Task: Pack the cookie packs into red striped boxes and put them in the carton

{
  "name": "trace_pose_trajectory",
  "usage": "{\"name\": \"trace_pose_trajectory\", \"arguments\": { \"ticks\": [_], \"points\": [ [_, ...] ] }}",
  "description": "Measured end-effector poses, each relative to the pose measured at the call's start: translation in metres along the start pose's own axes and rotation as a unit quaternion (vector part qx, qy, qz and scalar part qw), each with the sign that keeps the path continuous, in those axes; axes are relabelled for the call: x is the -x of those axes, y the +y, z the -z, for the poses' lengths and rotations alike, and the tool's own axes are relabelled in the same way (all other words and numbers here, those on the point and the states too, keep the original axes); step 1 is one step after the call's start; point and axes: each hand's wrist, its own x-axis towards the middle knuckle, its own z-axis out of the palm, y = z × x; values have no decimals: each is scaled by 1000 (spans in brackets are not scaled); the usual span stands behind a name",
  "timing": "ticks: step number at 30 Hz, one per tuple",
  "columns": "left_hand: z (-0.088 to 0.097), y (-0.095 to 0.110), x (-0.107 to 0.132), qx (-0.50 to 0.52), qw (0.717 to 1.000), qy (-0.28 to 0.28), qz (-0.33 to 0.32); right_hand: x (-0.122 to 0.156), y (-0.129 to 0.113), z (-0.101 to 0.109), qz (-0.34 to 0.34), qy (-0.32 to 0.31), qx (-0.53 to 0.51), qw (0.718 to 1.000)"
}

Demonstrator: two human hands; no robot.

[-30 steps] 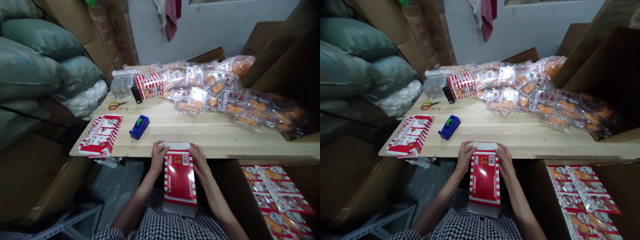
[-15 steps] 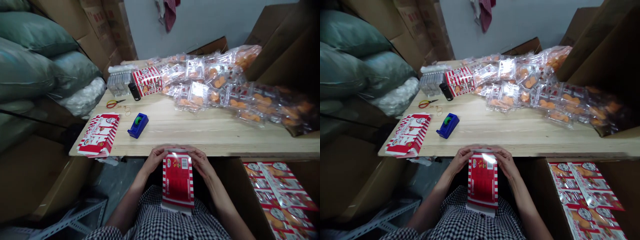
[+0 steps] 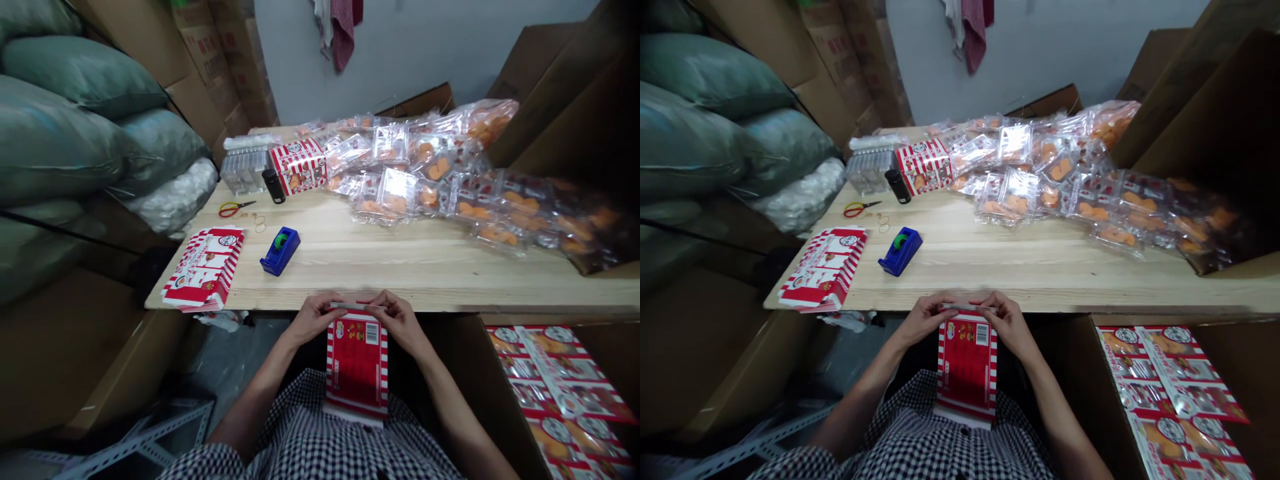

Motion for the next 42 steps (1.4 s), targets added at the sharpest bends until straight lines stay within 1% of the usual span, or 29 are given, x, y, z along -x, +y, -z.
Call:
{"name": "trace_pose_trajectory", "arguments": {
  "ticks": [2, 4, 7, 10, 12, 14, 16, 18, 21, 24, 26, 27, 30, 31, 33, 35, 36, 39, 42],
  "points": [
    [-1, -3, 0, -7, 1000, 5, -15, -1, 3, -3, 7, -1, 13, 1000],
    [1, -8, 1, 6, 1000, 3, -10, 0, 7, -2, 9, -5, 26, 1000],
    [4, -13, 3, 23, 1000, -13, 5, 3, 10, 2, 6, -16, 41, 999],
    [6, -12, 4, 13, 1000, -24, -4, 2, 7, 3, -4, -25, 34, 999],
    [4, -11, 3, -1, 1000, -14, -4, -2, 3, 3, -16, -30, 26, 999],
    [0, -11, 0, -35, 999, 8, -10, -6, 0, 3, -32, -41, 24, 998],
    [-5, -12, -2, -86, 995, 35, -38, -9, -3, 2, -43, -54, 26, 997],
    [-12, -13, -4, -121, 989, 48, -75, -10, -3, 2, -38, -59, 33, 997],
    [-20, -15, -4, -111, 986, 52, -117, -9, -1, 2, -15, -61, 47, 997],
    [-22, -15, -1, -87, 986, 54, -132, -6, 4, 2, -2, -63, 34, 997],
    [-19, -14, 1, -76, 990, 31, -115, -4, 6, 2, -13, -65, 13, 998],
    [-16, -13, 1, -65, 993, 23, -97, -4, 7, 3, -23, -70, 5, 997],
    [-4, -8, 1, -18, 1000, 19, -9, -4, 6, 5, -48, -92, -8, 995],
    [0, -6, 0, -4, 1000, 7, 19, -4, 5, 6, -50, -98, -9, 994],
    [7, -3, -3, 9, 998, -43, 54, -5, 2, 8, -50, -105, -9, 993],
    [11, 1, -7, -2, 995, -82, 51, -6, -1, 9, -55, -106, -8, 993],
    [12, 4, -10, -14, 995, -86, 41, -7, -3, 9, -61, -100, -9, 993],
    [11, 8, -18, -42, 996, -73, 24, -10, -8, 10, -79, -71, -23, 994],
    [7, 7, -24, -45, 996, -66, 37, -14, -11, 11, -92, -64, -30, 993]
  ]
}}
